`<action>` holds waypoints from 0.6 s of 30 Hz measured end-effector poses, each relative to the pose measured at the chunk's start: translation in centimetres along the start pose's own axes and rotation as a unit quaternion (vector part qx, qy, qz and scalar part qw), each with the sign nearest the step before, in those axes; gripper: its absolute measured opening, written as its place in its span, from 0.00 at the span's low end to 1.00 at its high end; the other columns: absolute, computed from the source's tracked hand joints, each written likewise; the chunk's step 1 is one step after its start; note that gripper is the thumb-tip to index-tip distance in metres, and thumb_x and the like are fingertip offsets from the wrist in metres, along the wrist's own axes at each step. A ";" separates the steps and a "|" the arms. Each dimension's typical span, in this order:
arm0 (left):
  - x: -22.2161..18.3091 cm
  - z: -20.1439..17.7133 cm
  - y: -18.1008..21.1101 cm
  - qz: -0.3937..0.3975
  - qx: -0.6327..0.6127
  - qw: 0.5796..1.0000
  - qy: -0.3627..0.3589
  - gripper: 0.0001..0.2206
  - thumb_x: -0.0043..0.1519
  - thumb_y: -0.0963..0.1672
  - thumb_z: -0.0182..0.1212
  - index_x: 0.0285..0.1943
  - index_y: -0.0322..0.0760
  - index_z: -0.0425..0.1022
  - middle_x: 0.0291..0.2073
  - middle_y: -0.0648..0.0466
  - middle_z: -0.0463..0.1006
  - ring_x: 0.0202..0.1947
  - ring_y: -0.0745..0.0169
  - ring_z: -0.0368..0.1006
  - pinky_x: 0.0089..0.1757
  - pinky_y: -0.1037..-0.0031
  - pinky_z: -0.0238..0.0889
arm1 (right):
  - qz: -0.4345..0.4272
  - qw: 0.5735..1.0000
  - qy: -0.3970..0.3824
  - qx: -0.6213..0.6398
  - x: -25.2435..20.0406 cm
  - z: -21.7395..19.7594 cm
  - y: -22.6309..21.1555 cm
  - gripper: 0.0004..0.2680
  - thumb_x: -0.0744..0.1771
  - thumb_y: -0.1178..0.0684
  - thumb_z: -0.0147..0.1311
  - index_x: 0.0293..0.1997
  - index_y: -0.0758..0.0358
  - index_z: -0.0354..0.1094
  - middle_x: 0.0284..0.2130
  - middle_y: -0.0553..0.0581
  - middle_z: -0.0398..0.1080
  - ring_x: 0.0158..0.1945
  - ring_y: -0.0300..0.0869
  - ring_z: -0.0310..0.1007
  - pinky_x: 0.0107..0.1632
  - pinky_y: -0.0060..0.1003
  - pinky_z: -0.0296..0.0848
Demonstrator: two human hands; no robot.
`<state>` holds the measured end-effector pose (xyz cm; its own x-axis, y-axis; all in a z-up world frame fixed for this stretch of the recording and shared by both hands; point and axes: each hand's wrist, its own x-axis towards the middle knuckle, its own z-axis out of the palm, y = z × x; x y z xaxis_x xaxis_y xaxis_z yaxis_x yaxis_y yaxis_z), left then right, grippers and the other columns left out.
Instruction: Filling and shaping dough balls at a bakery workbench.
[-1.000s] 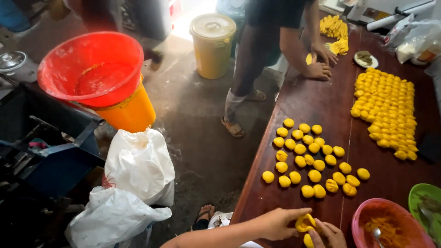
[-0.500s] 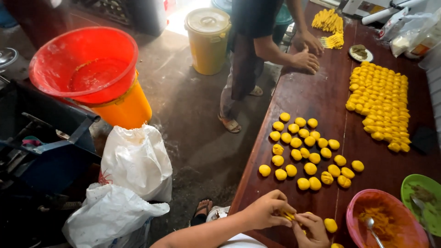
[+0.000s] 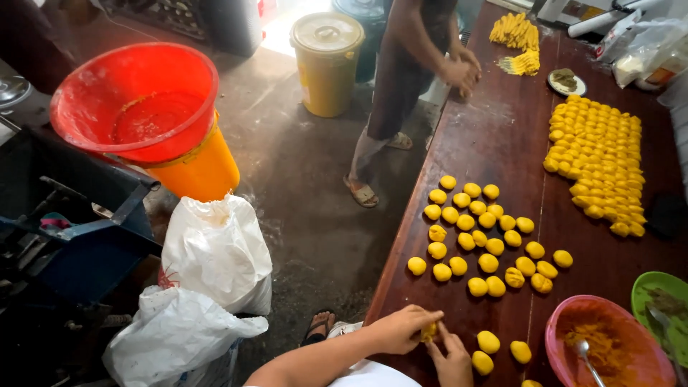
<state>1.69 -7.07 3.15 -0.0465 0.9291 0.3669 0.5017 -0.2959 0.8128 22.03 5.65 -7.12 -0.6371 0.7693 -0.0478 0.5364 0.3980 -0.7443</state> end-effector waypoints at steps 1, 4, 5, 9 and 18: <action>-0.8 0.4 -0.6 -0.023 0.030 0.999 -0.007 0.35 0.53 0.39 0.63 0.73 0.27 0.58 0.67 0.36 0.66 0.65 0.38 0.62 0.63 0.58 0.55 | -0.046 0.999 0.012 -0.016 -0.1 0.3 0.8 0.19 0.60 0.56 0.67 0.56 0.58 0.76 0.40 0.51 0.80 0.40 0.40 0.81 0.46 0.30 0.77; -1.9 1.6 -3.5 -0.038 0.100 0.994 -0.026 0.31 0.54 0.43 0.67 0.68 0.28 0.67 0.58 0.39 0.69 0.56 0.40 0.64 0.59 0.58 0.56 | -0.042 0.999 -0.007 0.021 0.0 0.7 1.8 0.20 0.58 0.60 0.68 0.56 0.52 0.78 0.39 0.52 0.73 0.30 0.36 0.73 0.37 0.27 0.77; -1.8 1.3 -3.4 -0.038 0.097 0.994 -0.032 0.31 0.54 0.43 0.67 0.68 0.28 0.67 0.58 0.39 0.69 0.56 0.40 0.64 0.59 0.58 0.56 | -0.035 0.999 -0.005 0.022 -0.1 0.3 0.3 0.20 0.58 0.60 0.68 0.56 0.52 0.78 0.39 0.52 0.73 0.30 0.36 0.73 0.37 0.27 0.77; 0.0 1.2 -2.8 0.076 0.031 0.995 0.058 0.08 0.58 0.40 0.66 0.46 0.36 0.78 0.39 0.50 0.78 0.37 0.52 0.71 0.45 0.65 0.64 | -0.069 0.997 0.015 0.033 0.2 -0.7 -2.4 0.12 0.60 0.59 0.63 0.47 0.61 0.76 0.38 0.52 0.77 0.36 0.40 0.76 0.42 0.30 0.75; -1.8 5.2 -7.1 -0.006 0.030 0.997 0.069 0.13 0.59 0.43 0.70 0.53 0.44 0.81 0.43 0.58 0.81 0.48 0.59 0.77 0.50 0.70 0.70 | -0.097 0.994 0.052 0.007 -1.5 -2.5 -4.0 0.17 0.63 0.55 0.66 0.56 0.58 0.69 0.37 0.53 0.78 0.44 0.47 0.79 0.51 0.43 0.76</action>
<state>2.69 -5.48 -5.57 -0.1697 0.8918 0.4194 0.5504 -0.2672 0.7910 22.25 4.18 -2.43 -0.6663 0.7271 0.1654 0.4019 0.5370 -0.7417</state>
